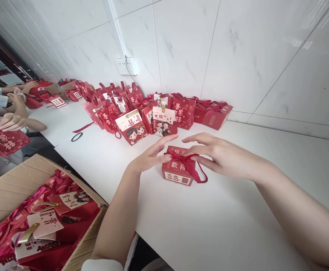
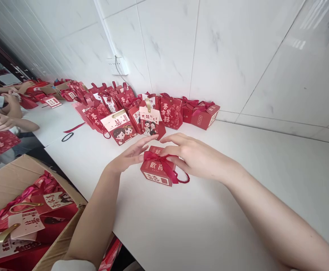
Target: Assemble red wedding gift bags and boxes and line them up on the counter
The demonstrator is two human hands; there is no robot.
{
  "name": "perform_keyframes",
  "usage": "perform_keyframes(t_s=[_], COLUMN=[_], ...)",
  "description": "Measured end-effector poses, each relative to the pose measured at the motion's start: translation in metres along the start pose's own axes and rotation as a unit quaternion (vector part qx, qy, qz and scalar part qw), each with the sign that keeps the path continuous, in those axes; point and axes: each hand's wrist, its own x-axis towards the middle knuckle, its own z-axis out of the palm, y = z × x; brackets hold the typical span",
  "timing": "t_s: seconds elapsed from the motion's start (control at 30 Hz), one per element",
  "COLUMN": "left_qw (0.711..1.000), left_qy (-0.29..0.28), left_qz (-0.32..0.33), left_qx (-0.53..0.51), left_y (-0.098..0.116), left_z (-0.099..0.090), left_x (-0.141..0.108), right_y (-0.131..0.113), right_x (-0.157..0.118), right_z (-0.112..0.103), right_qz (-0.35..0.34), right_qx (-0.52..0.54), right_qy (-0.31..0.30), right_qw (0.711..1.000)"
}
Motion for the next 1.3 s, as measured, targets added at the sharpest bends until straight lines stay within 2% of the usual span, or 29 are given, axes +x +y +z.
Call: perform_keyframes(t_s=[0.27, 0.43, 0.6, 0.73, 0.83, 0.93, 1.1, 1.2, 1.3], left_qw=[0.998, 0.999, 0.997, 0.994, 0.991, 0.992, 0.994, 0.995, 0.995], left_qy=[0.048, 0.034, 0.045, 0.062, 0.076, 0.076, 0.081, 0.084, 0.088], left_qz=[0.021, 0.021, 0.044, 0.053, 0.051, 0.044, 0.006, -0.007, -0.013], left_qx=[0.015, 0.022, 0.036, 0.079, 0.095, 0.092, 0.070, 0.056, 0.044], left_y=[-0.003, -0.006, -0.009, -0.005, -0.001, 0.000, -0.004, -0.008, -0.010], left_z=[0.002, 0.004, 0.014, 0.020, 0.020, 0.020, 0.021, 0.023, 0.025], left_x=[0.004, 0.006, 0.011, 0.012, 0.012, 0.012, 0.014, 0.014, 0.013], right_y=[-0.003, -0.001, 0.003, 0.005, 0.006, 0.005, -0.004, -0.013, -0.022], right_x=[0.009, 0.012, 0.012, 0.013, 0.015, 0.015, 0.013, 0.011, 0.012], right_z=[0.027, 0.045, 0.051, 0.050, 0.047, 0.044, 0.042, 0.043, 0.044], right_qz=[0.018, 0.040, 0.128, 0.207, 0.228, 0.210, 0.138, 0.047, -0.066], right_qx=[0.035, 0.058, 0.132, 0.162, 0.167, 0.170, 0.149, 0.062, -0.059], right_qy=[0.037, 0.098, 0.135, 0.123, 0.112, 0.117, 0.122, 0.079, 0.044], right_qw=[0.999, 0.993, 0.974, 0.957, 0.953, 0.956, 0.972, 0.994, 0.995])
